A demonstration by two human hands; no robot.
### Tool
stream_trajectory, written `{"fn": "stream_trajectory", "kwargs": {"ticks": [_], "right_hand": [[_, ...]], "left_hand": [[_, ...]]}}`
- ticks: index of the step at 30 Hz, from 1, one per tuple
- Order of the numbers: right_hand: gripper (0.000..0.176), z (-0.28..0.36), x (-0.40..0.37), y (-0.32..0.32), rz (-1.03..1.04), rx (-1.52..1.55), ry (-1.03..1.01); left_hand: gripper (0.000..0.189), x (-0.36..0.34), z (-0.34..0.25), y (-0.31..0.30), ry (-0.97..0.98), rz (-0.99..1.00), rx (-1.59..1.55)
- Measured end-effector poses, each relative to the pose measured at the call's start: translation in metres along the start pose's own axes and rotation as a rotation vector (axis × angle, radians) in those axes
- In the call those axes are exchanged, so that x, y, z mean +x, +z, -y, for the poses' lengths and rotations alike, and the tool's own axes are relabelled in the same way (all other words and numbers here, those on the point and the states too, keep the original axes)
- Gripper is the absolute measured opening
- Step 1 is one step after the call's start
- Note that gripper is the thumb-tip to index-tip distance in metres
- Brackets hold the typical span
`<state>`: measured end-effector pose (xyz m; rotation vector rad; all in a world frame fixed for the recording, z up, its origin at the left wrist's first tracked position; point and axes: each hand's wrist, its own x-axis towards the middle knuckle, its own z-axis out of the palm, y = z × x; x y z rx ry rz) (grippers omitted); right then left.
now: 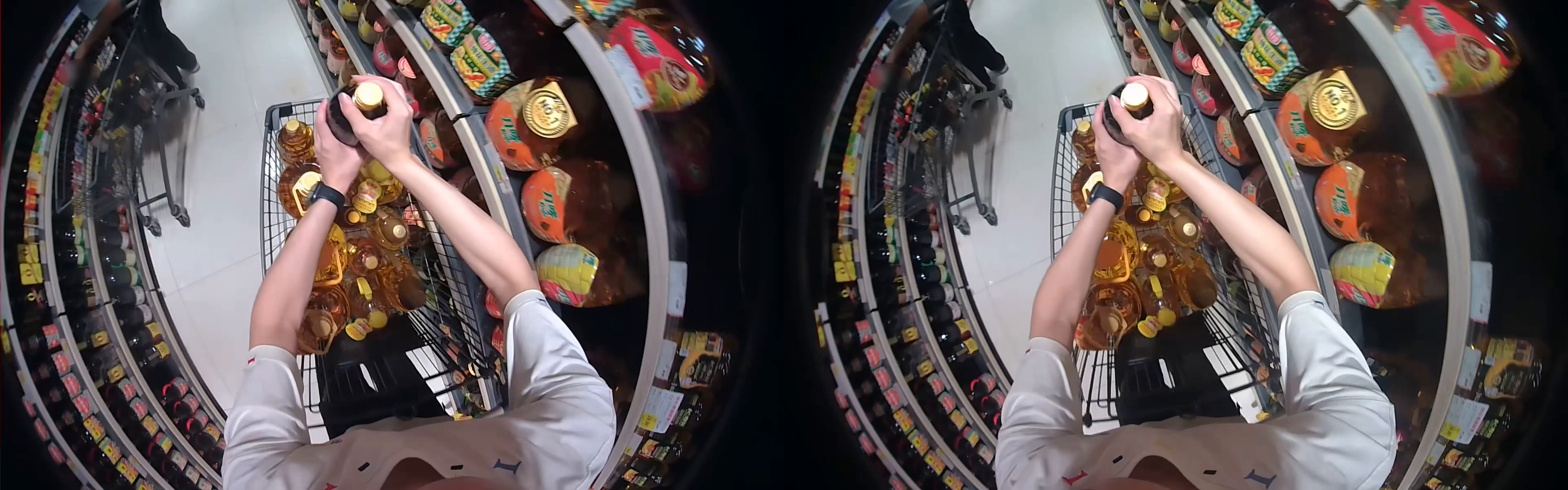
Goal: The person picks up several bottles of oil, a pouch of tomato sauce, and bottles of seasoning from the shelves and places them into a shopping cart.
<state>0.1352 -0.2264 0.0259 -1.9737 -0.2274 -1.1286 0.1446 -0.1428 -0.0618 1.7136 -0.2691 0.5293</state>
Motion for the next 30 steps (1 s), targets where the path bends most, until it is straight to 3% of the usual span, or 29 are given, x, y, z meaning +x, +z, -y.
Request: {"fn": "stream_trajectory", "kwargs": {"ticks": [5,8,12,16,18,22,24,26,27,28,30], "right_hand": [[0.040,-0.084,-0.033,0.062,0.136,0.003,0.244],[0.042,-0.124,-0.046,0.083,0.160,0.087,0.436],[0.048,-0.161,-0.040,0.100,0.449,-0.126,0.334],[0.057,-0.190,-0.049,0.122,0.815,-0.355,0.336],[0.060,-0.204,-0.053,0.129,0.978,-0.450,0.172],[0.064,-0.215,-0.049,0.147,1.075,-0.560,0.176],[0.062,-0.219,-0.038,0.142,1.120,-0.533,0.151],[0.064,-0.218,-0.012,0.135,1.364,-0.189,0.374],[0.073,-0.214,-0.003,0.128,1.316,-0.006,0.621],[0.081,-0.237,-0.009,0.126,1.169,0.139,0.682],[0.080,-0.205,0.020,0.089,0.897,0.171,0.695]], "left_hand": [[0.100,0.016,0.081,0.001,-0.151,0.154,0.054],[0.097,0.028,0.111,0.004,-0.227,0.392,0.294],[0.086,0.050,0.130,-0.008,-0.460,0.662,0.538],[0.070,0.055,0.161,-0.009,-0.469,0.645,0.482],[0.056,0.056,0.181,-0.005,-0.472,0.610,0.356],[0.048,0.063,0.195,-0.002,-0.487,0.605,0.371],[0.048,0.068,0.198,-0.002,-0.518,0.635,0.381],[0.046,0.078,0.192,-0.006,-0.534,0.614,0.352],[0.043,0.082,0.188,-0.014,-0.446,0.536,0.397],[0.040,0.084,0.181,-0.028,-0.361,0.459,0.445],[0.036,0.085,0.144,-0.084,-0.043,0.377,0.540]]}}
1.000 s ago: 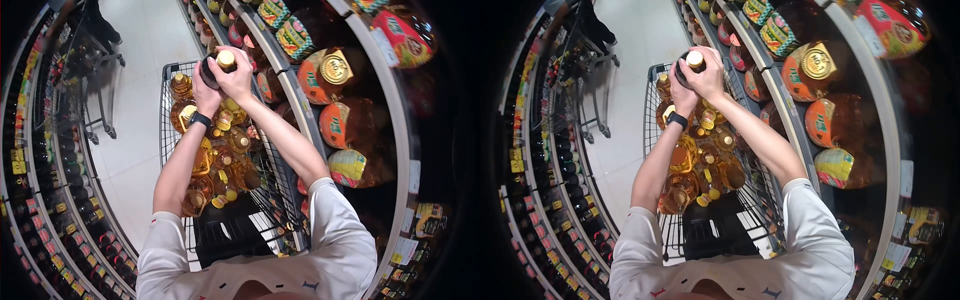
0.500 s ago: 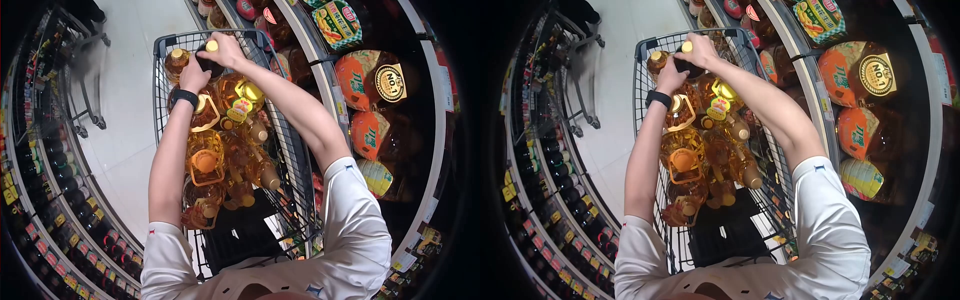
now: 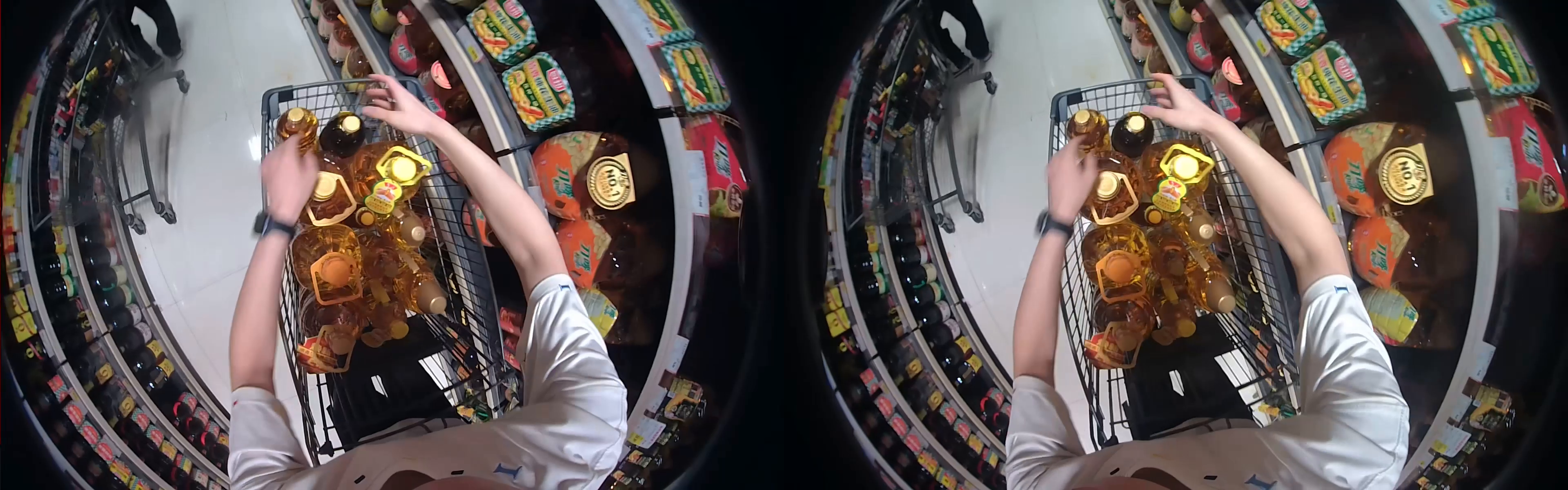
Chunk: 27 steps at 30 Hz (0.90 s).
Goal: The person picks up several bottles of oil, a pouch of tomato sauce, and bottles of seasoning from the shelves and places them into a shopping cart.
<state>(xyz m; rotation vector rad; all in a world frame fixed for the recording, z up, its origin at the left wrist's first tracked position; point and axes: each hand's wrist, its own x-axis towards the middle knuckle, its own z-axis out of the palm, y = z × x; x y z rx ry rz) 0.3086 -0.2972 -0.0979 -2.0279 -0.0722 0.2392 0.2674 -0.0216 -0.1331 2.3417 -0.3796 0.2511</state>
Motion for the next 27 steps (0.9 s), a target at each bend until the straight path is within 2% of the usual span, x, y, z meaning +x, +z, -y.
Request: {"fn": "stream_trajectory", "kwargs": {"ticks": [1,2,4,5,7,8,9,10,11,12,13,14,17,18,20,24,26,27], "right_hand": [[0.075,0.009,-0.027,-0.015,-0.058,-0.029,-0.082],[0.071,0.023,-0.053,-0.031,-0.118,-0.064,-0.176],[0.058,0.040,-0.124,-0.053,-0.272,-0.395,-0.159],[0.047,0.047,-0.161,-0.055,-0.308,-0.490,-0.107],[0.044,0.032,-0.236,-0.040,-0.360,-0.617,-0.066],[0.054,0.024,-0.272,-0.032,-0.259,-0.630,0.162],[0.071,0.015,-0.303,-0.019,-0.196,-0.636,0.301],[0.086,0.019,-0.326,-0.008,-0.186,-0.588,0.304],[0.092,0.001,-0.341,0.003,-0.167,-0.485,0.345],[0.093,-0.013,-0.344,0.015,-0.052,-0.443,0.391],[0.091,-0.010,-0.338,0.024,-0.092,-0.436,0.396],[0.089,-0.007,-0.332,0.032,-0.120,-0.424,0.409],[0.078,-0.030,-0.292,0.027,-0.225,-0.399,0.295],[0.077,-0.030,-0.282,0.023,-0.254,-0.285,0.283],[0.076,-0.042,-0.256,0.019,-0.258,-0.400,0.246],[0.079,-0.032,-0.204,0.008,-0.211,-0.361,0.280],[0.080,-0.029,-0.173,0.003,-0.254,-0.317,0.312],[0.083,-0.040,-0.157,0.001,-0.263,-0.326,0.223]], "left_hand": [[0.034,-0.018,0.003,-0.030,0.071,-0.035,0.104],[0.037,-0.040,0.006,-0.061,0.064,-0.021,0.199],[0.056,-0.097,0.008,-0.110,-0.124,0.164,0.248],[0.063,-0.125,0.007,-0.129,-0.182,0.238,0.153],[0.073,-0.180,-0.005,-0.146,-0.238,0.255,0.029],[0.080,-0.202,-0.013,-0.149,-0.263,0.301,0.098],[0.083,-0.220,-0.020,-0.151,-0.389,0.418,0.170],[0.086,-0.225,-0.023,-0.152,-0.519,0.528,0.241],[0.089,-0.216,-0.024,-0.158,-0.592,0.569,0.246],[0.091,-0.208,-0.021,-0.169,-0.671,0.620,0.256],[0.092,-0.209,0.000,-0.160,-0.644,0.525,0.306],[0.088,-0.224,0.034,-0.136,-0.497,0.431,0.402],[0.079,-0.173,0.018,-0.151,-0.694,0.547,0.338],[0.077,-0.163,0.024,-0.149,-0.701,0.556,0.323],[0.075,-0.145,0.040,-0.144,-0.666,0.537,0.333],[0.069,-0.098,0.052,-0.139,-0.649,0.503,0.382],[0.060,-0.072,0.069,-0.134,-0.660,0.503,0.315],[0.053,-0.058,0.075,-0.132,-0.657,0.471,0.287]]}}
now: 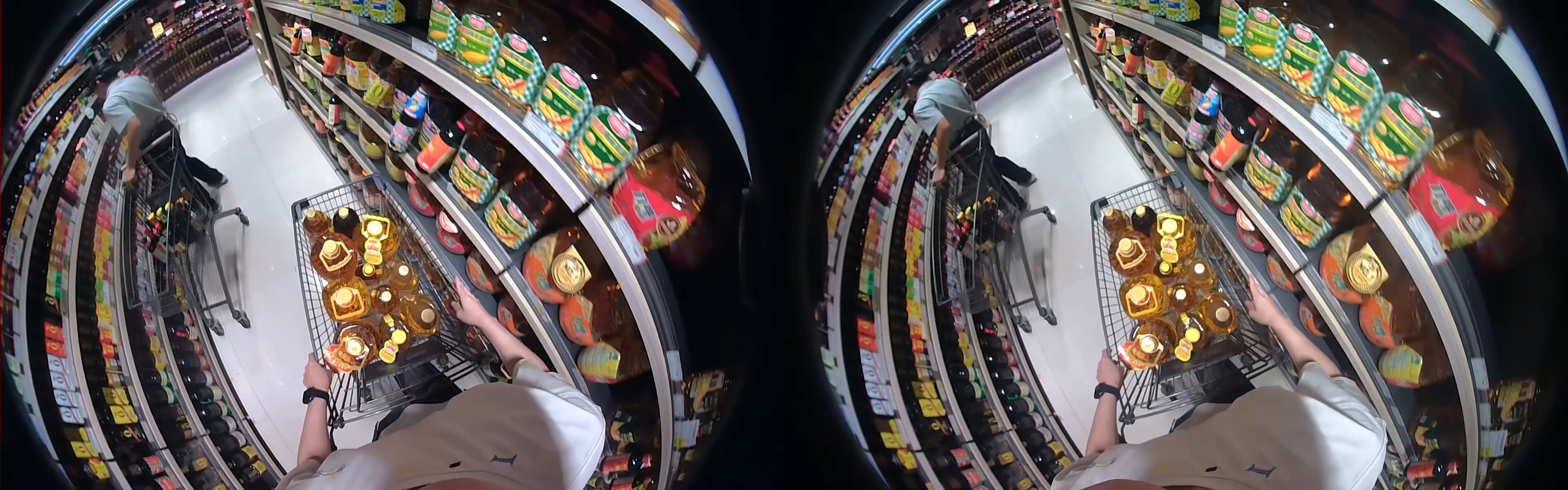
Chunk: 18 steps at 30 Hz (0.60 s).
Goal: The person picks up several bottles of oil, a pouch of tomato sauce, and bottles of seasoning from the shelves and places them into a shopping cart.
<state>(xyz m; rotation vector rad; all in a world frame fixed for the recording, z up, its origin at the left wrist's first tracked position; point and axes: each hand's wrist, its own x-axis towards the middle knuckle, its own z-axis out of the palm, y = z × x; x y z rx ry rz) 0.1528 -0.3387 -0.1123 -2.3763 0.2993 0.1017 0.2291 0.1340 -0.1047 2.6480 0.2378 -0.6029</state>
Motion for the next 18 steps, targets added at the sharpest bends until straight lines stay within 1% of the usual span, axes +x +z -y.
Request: {"fn": "stream_trajectory", "kwargs": {"ticks": [1,4,6,7,9,10,11,12,13,14,15,16,17,18], "right_hand": [[0.085,0.009,0.018,-0.002,0.021,0.004,0.038],[0.089,0.021,0.069,0.002,0.015,0.010,0.042],[0.089,0.027,0.104,0.003,-0.085,-0.098,-0.082],[0.089,0.033,0.126,-0.002,-0.084,-0.104,-0.079],[0.086,0.056,0.162,-0.001,-0.173,-0.093,-0.110],[0.086,0.072,0.181,-0.006,-0.172,-0.090,-0.099],[0.081,0.090,0.199,-0.015,-0.118,-0.129,0.002],[0.077,0.103,0.214,-0.021,-0.065,-0.168,0.104],[0.077,0.108,0.226,-0.016,-0.063,-0.170,0.129],[0.072,0.105,0.246,-0.009,-0.105,-0.169,0.121],[0.068,0.097,0.272,-0.002,-0.155,-0.173,0.108],[0.054,0.070,0.302,0.026,-0.271,-0.155,0.076],[0.054,0.073,0.323,0.024,-0.288,-0.158,0.074],[0.046,0.077,0.344,0.023,-0.222,-0.165,0.107]], "left_hand": [[0.050,0.012,-0.005,-0.006,0.015,-0.024,-0.021],[0.047,0.052,-0.018,-0.025,0.030,-0.060,-0.040],[0.045,0.082,-0.035,-0.042,-0.022,-0.053,-0.051],[0.044,0.094,-0.047,-0.053,-0.071,-0.043,-0.043],[0.042,0.133,-0.043,-0.054,-0.069,-0.087,-0.024],[0.043,0.162,-0.031,-0.048,-0.025,-0.097,-0.058],[0.045,0.190,-0.018,-0.041,0.020,-0.105,-0.093],[0.047,0.221,-0.015,-0.039,-0.008,-0.043,-0.226],[0.049,0.241,-0.012,-0.038,-0.038,0.032,-0.356],[0.052,0.221,-0.065,-0.079,-0.163,0.048,-0.537],[0.053,0.248,-0.056,-0.072,-0.196,-0.044,-0.621],[0.054,0.269,-0.053,-0.073,-0.147,-0.141,-0.516],[0.056,0.291,-0.056,-0.076,-0.096,-0.244,-0.416],[0.048,0.310,-0.059,-0.074,-0.024,-0.423,-0.208]]}}
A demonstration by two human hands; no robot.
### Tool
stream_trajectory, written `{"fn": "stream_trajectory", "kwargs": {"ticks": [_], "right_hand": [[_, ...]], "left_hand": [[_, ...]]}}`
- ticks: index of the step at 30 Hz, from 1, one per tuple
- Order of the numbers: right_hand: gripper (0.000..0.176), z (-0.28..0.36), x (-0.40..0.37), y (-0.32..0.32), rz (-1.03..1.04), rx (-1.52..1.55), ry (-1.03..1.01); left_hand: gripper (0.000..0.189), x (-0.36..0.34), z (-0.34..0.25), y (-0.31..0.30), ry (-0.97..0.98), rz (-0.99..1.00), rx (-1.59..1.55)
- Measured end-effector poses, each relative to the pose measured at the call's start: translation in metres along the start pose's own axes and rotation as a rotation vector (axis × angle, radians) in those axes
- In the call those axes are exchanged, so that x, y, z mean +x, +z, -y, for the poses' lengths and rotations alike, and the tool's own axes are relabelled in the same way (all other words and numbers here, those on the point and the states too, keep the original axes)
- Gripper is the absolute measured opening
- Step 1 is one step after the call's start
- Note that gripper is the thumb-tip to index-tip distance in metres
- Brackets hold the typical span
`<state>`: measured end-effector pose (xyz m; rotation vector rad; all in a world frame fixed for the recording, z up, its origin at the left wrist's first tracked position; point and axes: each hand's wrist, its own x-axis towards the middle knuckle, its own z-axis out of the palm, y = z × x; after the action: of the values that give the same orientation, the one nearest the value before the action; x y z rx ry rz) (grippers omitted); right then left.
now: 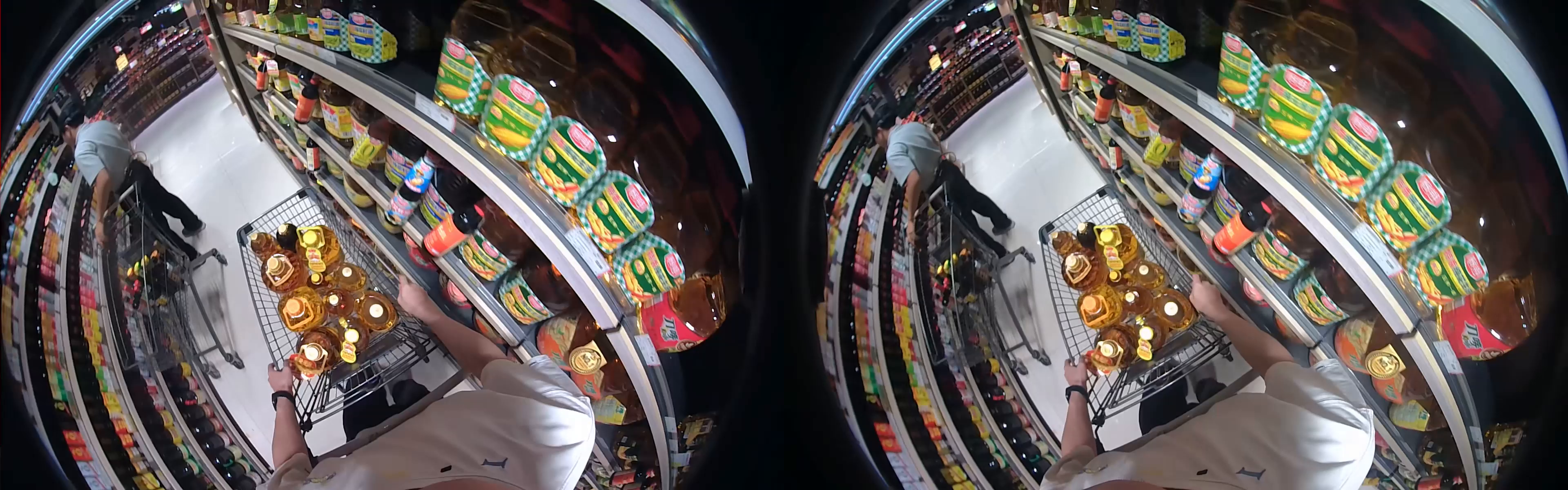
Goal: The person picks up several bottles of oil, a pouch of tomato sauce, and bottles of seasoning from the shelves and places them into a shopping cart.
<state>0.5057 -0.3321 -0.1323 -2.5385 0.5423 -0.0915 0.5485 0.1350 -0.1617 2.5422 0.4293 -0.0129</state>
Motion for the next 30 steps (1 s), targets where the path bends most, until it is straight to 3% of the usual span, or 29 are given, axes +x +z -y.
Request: {"fn": "stream_trajectory", "kwargs": {"ticks": [1,3,7,9,11,12,20,30], "right_hand": [[0.039,0.006,0.018,0.003,0.075,-0.018,0.026],[0.028,0.030,0.049,0.004,0.035,-0.049,-0.006],[0.028,0.063,0.117,0.030,0.079,-0.147,0.061],[0.027,0.081,0.144,0.035,0.062,-0.168,0.087],[0.028,0.105,0.167,0.041,0.060,-0.180,0.121],[0.028,0.117,0.186,0.038,0.053,-0.196,0.142],[0.027,0.181,0.296,0.059,0.105,-0.126,0.228],[0.023,0.237,0.437,0.108,0.113,-0.205,0.214]], "left_hand": [[0.048,0.019,-0.010,0.000,0.003,0.003,-0.008],[0.040,0.057,-0.023,-0.004,-0.315,0.292,-0.319],[0.038,0.145,-0.003,0.028,-0.199,0.226,-0.218],[0.035,0.166,-0.030,0.015,-0.254,0.298,-0.260],[0.031,0.204,-0.040,0.009,0.054,0.125,0.037],[0.029,0.225,-0.047,0.007,0.009,0.191,-0.022],[0.039,0.361,-0.105,-0.004,-0.059,0.180,0.125],[0.026,0.515,-0.148,0.004,-0.045,0.206,0.092]]}}
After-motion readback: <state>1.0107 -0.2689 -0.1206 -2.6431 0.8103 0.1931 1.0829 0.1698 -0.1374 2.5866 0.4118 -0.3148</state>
